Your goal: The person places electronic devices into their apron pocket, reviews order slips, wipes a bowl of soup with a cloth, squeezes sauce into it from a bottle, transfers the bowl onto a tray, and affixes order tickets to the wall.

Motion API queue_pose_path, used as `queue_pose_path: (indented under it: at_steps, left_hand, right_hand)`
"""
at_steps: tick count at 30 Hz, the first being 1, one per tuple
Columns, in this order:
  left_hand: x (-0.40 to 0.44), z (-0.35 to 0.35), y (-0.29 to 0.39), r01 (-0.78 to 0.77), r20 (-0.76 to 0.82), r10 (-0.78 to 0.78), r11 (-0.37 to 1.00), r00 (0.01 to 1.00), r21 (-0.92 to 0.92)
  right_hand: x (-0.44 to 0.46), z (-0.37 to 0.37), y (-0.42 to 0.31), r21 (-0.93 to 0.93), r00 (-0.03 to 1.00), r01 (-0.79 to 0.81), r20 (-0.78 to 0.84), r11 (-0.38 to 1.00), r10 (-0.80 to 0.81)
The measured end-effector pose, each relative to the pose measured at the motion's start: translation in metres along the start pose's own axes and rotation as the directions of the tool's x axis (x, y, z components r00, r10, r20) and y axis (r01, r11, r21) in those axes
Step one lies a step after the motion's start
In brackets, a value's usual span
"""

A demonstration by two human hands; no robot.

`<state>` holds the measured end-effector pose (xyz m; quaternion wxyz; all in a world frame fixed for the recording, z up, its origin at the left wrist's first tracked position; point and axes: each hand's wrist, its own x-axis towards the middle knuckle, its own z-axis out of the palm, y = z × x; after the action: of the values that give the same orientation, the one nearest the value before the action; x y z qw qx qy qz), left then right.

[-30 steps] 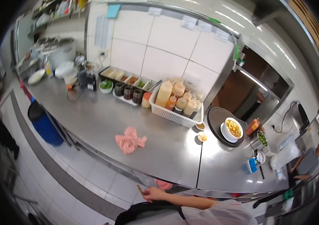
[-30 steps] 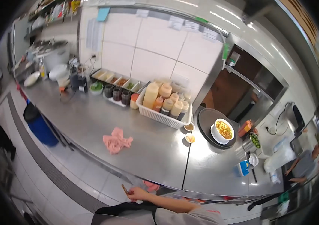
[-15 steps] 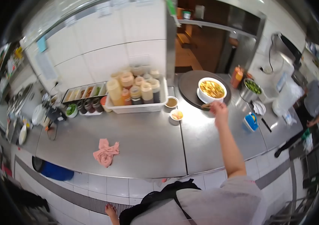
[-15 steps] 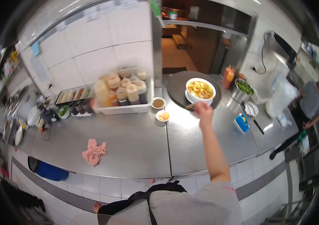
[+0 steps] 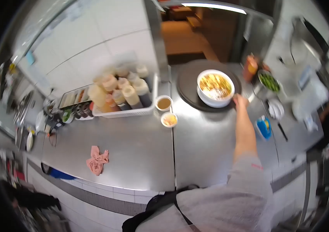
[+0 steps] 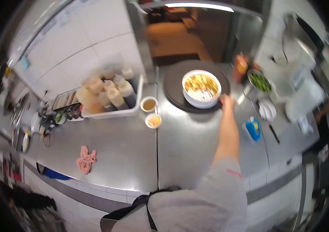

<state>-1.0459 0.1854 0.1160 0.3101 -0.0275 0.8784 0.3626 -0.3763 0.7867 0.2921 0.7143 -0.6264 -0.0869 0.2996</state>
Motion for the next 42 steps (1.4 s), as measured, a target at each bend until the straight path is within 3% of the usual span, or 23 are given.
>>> queue_pose_path:
  at_steps: [2,4,5,6,8,12,13,14,15,16,17,18,19,20,21,22,25,26,27,30,32,36,42]
  left_hand:
    - [-0.003,0.002,-0.004,0.01,-0.089,-0.012,1.0,0.996,-0.02]
    - [-0.007,-0.004,-0.011,0.025,-0.185,-0.028,1.0,0.982,-0.019]
    - [-0.01,-0.007,-0.012,0.025,-0.232,-0.027,1.0,0.972,-0.012]
    - [-0.012,-0.012,-0.018,0.023,-0.285,-0.025,1.0,0.958,-0.01]
    - [-0.016,-0.021,-0.028,-0.009,-0.415,0.007,1.0,0.91,-0.004]
    - [0.012,-0.042,-0.031,-0.272,-0.682,0.281,0.954,0.675,0.125]
    - [0.03,-0.044,-0.017,-0.367,-0.721,0.359,0.917,0.592,0.156]
    - [-0.008,-0.043,0.051,-0.435,-0.74,0.277,0.9,0.614,-0.024]
    - [0.013,-0.051,0.08,-0.506,-0.739,0.313,0.862,0.597,-0.044]
    - [0.007,-0.056,0.136,-0.604,-0.688,0.349,0.78,0.636,-0.162]
    - [0.032,-0.059,0.169,-0.748,-0.695,0.507,0.66,0.511,-0.069]
    - [0.029,-0.059,0.224,-0.839,-0.641,0.57,0.487,0.515,-0.241]
    - [0.028,-0.055,0.276,-0.823,-0.605,0.559,0.363,0.567,-0.436]
    - [0.021,-0.057,0.331,-0.935,-0.6,0.717,0.278,0.355,-0.221]
    - [-0.022,-0.06,0.392,-0.902,-0.528,0.731,0.353,0.432,-0.248]
    - [-0.027,-0.058,0.442,-0.914,-0.485,0.811,0.139,0.326,-0.382]
    - [-0.083,-0.059,0.578,-0.976,-0.366,0.917,-0.204,-0.162,-0.079]
    - [-0.106,-0.053,0.615,-0.967,-0.311,0.929,-0.239,-0.202,-0.086]
    - [-0.111,-0.044,0.653,-0.933,-0.24,0.91,-0.357,-0.339,-0.036]
    - [-0.155,-0.003,0.745,-0.853,-0.017,0.854,-0.518,-0.52,0.055]
    - [-0.169,0.037,0.796,-0.679,0.061,0.696,-0.714,-0.716,0.17]
    - [-0.193,0.117,0.871,-0.491,0.138,0.609,-0.735,-0.781,0.467]
    - [-0.241,0.169,0.943,-0.693,-0.035,0.743,-0.606,-0.669,0.391]
  right_hand:
    - [0.018,0.002,0.013,0.098,0.981,0.013,0.189,0.995,-0.032]
    - [0.035,-0.015,0.005,-0.417,0.957,0.139,0.291,0.898,-0.013]
    - [0.056,-0.015,0.032,-0.447,0.95,0.264,-0.036,0.855,-0.311]
    - [0.037,-0.017,0.029,-0.401,0.856,0.422,-0.119,0.813,-0.503]
    - [-0.032,-0.013,-0.013,-0.336,0.869,0.447,-0.058,0.829,-0.492]
    - [-0.132,0.006,-0.028,-0.023,0.684,0.706,0.28,0.708,-0.673]
    - [-0.151,0.012,-0.015,-0.002,0.647,0.729,0.325,0.684,-0.689]
    - [-0.173,0.017,-0.001,0.021,0.608,0.751,0.368,0.66,-0.703]
    - [-0.207,0.023,0.007,-0.054,0.576,0.789,0.412,0.612,-0.706]
    - [-0.234,0.028,0.023,-0.006,0.632,0.693,0.487,0.721,-0.603]
    - [-0.25,0.038,0.051,0.106,0.459,0.817,0.475,0.566,-0.751]
    - [-0.282,0.033,0.065,-0.071,0.569,0.707,0.648,0.703,-0.506]
    - [-0.315,0.033,0.072,-0.06,0.533,0.707,0.7,0.704,-0.475]
    - [-0.34,0.033,0.077,-0.051,0.496,0.707,0.746,0.705,-0.444]
    - [-0.354,0.029,0.082,-0.081,0.459,0.771,0.757,0.631,-0.464]
    - [-0.367,0.024,0.089,-0.115,0.426,0.826,0.768,0.551,-0.478]
    - [-0.387,0.02,0.111,-0.413,0.465,0.885,0.738,0.217,-0.49]
    - [-0.391,0.018,0.115,-0.535,0.501,0.841,0.714,0.08,-0.488]
    - [-0.397,0.021,0.109,-0.621,0.625,0.772,0.702,0.136,-0.342]
    - [-0.401,0.037,0.108,-0.715,0.665,0.697,0.674,-0.056,-0.322]
    - [-0.4,0.04,0.111,-0.725,0.681,0.688,0.665,-0.047,-0.307]
    - [-0.408,0.043,0.104,-0.752,0.715,0.658,0.642,-0.045,-0.279]
    - [-0.41,0.048,0.097,-0.778,0.745,0.623,0.622,-0.082,-0.243]
